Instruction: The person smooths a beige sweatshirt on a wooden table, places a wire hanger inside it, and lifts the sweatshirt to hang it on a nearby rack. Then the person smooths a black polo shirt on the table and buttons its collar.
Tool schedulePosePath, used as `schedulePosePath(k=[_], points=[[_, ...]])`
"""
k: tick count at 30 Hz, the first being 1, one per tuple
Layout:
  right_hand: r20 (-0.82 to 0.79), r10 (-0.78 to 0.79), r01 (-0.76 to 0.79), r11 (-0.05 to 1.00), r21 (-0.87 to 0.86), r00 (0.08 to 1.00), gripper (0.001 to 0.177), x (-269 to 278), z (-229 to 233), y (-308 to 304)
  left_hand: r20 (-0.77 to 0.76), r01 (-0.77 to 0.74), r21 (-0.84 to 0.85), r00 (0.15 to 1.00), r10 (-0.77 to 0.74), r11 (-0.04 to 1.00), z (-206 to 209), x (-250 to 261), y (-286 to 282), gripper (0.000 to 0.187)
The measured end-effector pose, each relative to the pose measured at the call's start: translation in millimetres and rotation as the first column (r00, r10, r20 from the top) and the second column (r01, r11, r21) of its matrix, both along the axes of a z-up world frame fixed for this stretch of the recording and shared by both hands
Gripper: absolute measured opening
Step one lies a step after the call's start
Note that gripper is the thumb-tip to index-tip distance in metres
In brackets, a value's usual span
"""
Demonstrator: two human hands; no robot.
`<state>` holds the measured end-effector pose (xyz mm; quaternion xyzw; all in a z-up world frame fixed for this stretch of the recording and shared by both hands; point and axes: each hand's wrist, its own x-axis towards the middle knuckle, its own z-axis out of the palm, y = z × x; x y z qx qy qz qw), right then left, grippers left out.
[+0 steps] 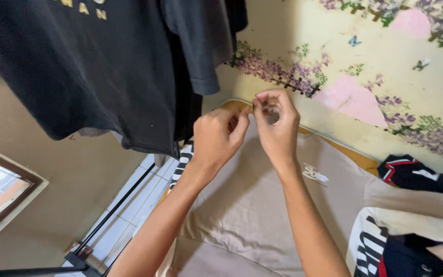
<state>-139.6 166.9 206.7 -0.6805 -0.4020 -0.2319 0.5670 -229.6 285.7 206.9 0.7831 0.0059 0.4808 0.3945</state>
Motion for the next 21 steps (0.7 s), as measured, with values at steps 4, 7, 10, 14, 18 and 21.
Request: schedulePosePath(k=[4,7,10,14,18,21], points=[[-0.122,-0.229,0.214,0.969,-0.125,0.966,0.021,35,-63,-50,-0.21,0.127,0.123,0.973,-0.099,0.984,-62,53,-32,0.017],[-0.19,-0.323,0.277,0.932,-0.236,0.927,0.028,67,-116,-89,-0.435,0.233,0.137,0.887,-0.152,0.963,-110,91,-54,0.025],[-0.18,-0.407,0.323,0.873,-0.365,0.896,0.035,91,-163,-124,-0.632,0.266,0.152,0.767,-0.113,0.952,-152,114,-73,0.043],[-0.026,-0.566,0.437,0.663,-0.608,0.824,0.048,103,-193,-157,-0.659,0.213,0.344,0.748,0.073,0.915,-186,135,-84,0.052],[0.097,-0.616,0.482,0.498,-0.72,0.782,0.055,104,-195,-177,-0.625,0.142,0.44,0.758,0.189,0.887,-196,148,-75,0.054],[0.11,-0.683,0.514,0.423,-0.746,0.722,0.056,106,-191,-194,-0.543,0.079,0.48,0.809,0.226,0.873,-197,153,-53,0.055]])
